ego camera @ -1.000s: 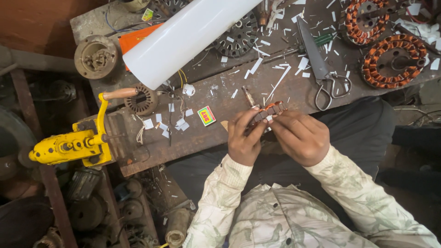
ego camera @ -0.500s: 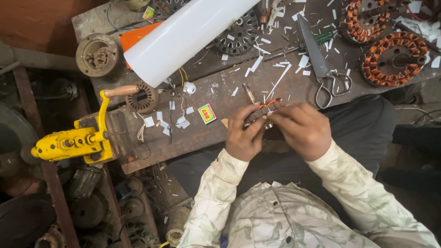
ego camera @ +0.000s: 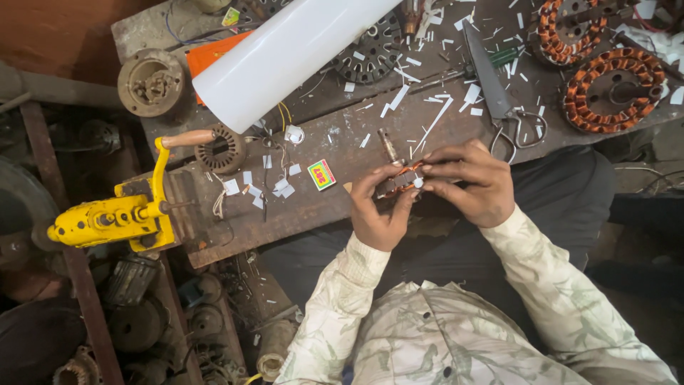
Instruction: The person inserts small white insulating pieces into the slots of a copper-wound motor rotor. They repeatedly cut strips from a white roll using shears, trim them to size, and place them into the rotor slots.
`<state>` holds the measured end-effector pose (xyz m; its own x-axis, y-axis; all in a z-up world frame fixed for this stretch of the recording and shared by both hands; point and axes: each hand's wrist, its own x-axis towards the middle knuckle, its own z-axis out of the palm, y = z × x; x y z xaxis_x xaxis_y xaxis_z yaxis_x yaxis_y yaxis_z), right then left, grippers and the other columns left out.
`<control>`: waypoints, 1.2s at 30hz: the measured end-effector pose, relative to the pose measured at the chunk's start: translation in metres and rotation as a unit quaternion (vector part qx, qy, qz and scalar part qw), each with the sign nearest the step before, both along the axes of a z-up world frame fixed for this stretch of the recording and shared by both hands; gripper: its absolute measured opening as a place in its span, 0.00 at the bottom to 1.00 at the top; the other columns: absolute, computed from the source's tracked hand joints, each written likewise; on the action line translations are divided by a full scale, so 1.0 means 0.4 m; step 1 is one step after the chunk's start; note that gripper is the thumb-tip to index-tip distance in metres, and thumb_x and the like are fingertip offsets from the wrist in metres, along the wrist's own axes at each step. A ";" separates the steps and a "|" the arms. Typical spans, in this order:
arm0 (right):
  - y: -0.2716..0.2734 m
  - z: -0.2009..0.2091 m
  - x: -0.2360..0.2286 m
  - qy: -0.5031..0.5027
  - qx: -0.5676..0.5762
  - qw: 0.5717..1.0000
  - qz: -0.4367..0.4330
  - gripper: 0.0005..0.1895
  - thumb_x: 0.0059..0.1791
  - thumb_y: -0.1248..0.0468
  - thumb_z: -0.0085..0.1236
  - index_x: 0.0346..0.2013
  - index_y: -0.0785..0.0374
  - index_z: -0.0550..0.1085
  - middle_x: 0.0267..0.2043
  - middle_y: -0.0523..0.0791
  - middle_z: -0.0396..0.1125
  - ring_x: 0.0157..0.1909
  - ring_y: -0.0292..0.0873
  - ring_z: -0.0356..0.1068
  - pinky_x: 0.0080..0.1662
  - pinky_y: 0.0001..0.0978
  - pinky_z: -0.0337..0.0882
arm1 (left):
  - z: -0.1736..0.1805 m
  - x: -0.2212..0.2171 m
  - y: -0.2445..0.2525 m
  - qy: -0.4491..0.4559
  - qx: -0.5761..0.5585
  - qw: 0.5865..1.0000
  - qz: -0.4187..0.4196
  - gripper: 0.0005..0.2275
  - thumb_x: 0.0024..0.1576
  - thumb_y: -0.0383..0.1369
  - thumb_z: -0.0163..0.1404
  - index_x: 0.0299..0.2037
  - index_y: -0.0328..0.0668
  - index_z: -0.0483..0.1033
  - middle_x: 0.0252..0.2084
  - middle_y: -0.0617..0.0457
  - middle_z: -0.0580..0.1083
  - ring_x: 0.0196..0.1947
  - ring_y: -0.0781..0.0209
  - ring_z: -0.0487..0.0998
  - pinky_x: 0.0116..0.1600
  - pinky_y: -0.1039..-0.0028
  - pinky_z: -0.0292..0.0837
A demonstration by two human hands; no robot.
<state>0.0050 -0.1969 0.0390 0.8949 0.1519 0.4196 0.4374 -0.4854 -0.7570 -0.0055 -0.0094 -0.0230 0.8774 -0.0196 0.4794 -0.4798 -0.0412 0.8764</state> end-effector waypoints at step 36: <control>0.016 -0.031 -0.074 -0.077 -0.004 0.995 -0.055 0.14 0.39 0.73 0.72 0.39 0.67 0.80 0.48 0.50 0.74 0.50 0.48 0.72 0.53 0.39 0.72 | 0.102 -0.031 -0.011 -0.003 0.109 0.993 0.039 0.19 0.51 0.23 0.61 0.52 0.38 0.69 0.52 0.47 0.74 0.51 0.50 0.77 0.56 0.64 0.74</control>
